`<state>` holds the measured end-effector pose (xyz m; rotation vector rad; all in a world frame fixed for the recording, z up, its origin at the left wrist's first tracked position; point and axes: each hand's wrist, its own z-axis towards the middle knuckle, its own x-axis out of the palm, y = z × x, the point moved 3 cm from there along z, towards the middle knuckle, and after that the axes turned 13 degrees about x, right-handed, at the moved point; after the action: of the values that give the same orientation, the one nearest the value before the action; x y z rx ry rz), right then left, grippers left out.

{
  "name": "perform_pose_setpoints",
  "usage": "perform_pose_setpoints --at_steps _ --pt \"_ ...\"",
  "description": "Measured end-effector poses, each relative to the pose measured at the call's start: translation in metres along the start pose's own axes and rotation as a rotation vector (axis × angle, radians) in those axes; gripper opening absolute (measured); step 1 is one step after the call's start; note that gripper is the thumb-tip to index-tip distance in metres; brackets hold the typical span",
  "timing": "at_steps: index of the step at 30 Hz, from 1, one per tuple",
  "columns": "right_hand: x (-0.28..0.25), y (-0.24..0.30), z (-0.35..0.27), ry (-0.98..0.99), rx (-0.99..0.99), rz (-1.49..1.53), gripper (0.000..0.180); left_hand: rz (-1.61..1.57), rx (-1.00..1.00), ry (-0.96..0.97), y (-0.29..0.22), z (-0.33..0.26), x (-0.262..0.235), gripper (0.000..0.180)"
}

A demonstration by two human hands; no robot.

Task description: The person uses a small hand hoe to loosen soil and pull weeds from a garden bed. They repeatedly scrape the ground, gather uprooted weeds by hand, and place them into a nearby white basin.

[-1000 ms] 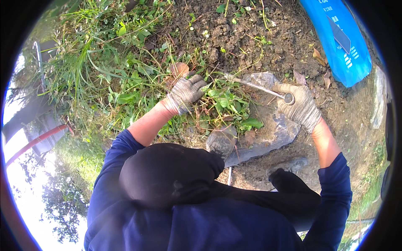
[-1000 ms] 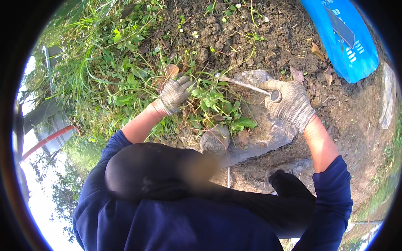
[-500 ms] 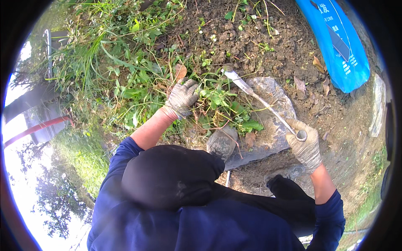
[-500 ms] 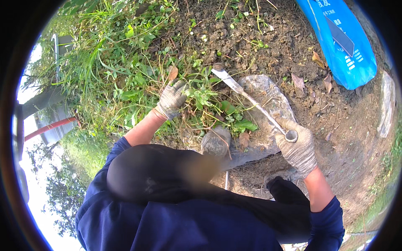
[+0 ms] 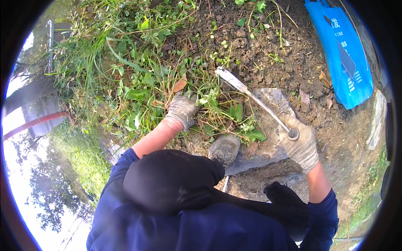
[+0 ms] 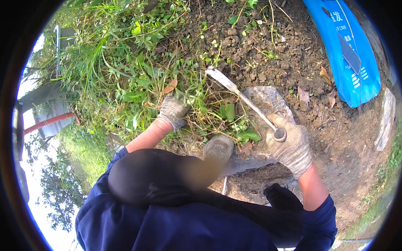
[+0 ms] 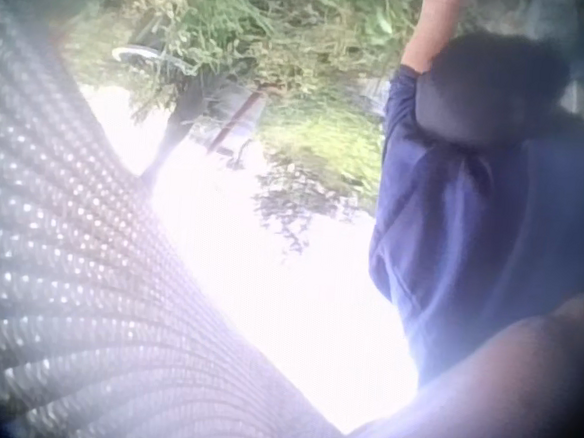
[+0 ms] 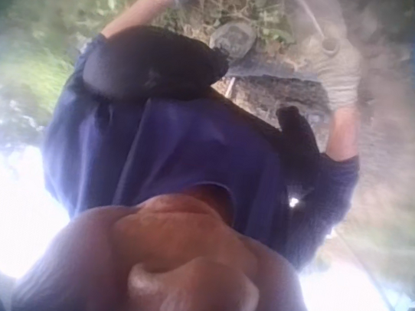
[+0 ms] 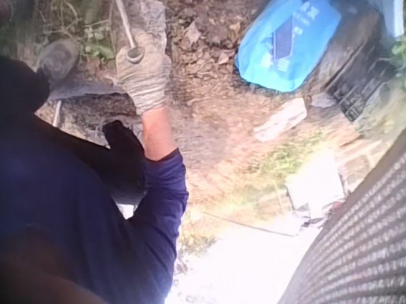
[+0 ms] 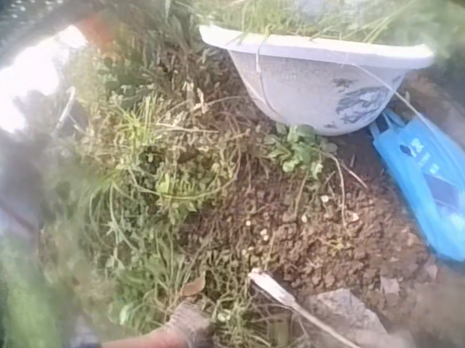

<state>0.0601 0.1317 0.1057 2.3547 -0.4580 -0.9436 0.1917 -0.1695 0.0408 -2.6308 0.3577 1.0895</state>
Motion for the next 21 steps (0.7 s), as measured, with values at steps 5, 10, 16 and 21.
perform_pose_setpoints --at_steps 5,10,16,21 --pt "0.012 0.009 0.015 0.133 -0.021 -0.203 0.031 -0.062 0.028 0.007 -0.003 0.0 0.002 0.043" --pt "0.085 0.01 0.06 0.134 -0.144 0.039 0.038 0.101 -0.047 -0.184 0.013 0.023 -0.023 0.065" --pt "-0.02 -0.004 -0.014 0.035 -0.165 -0.104 0.032 -0.032 -0.016 0.072 0.035 0.048 -0.038 0.072" --pt "-0.048 0.007 -0.01 0.06 0.08 -0.251 0.027 -0.05 0.192 0.042 0.017 0.019 -0.015 0.052"
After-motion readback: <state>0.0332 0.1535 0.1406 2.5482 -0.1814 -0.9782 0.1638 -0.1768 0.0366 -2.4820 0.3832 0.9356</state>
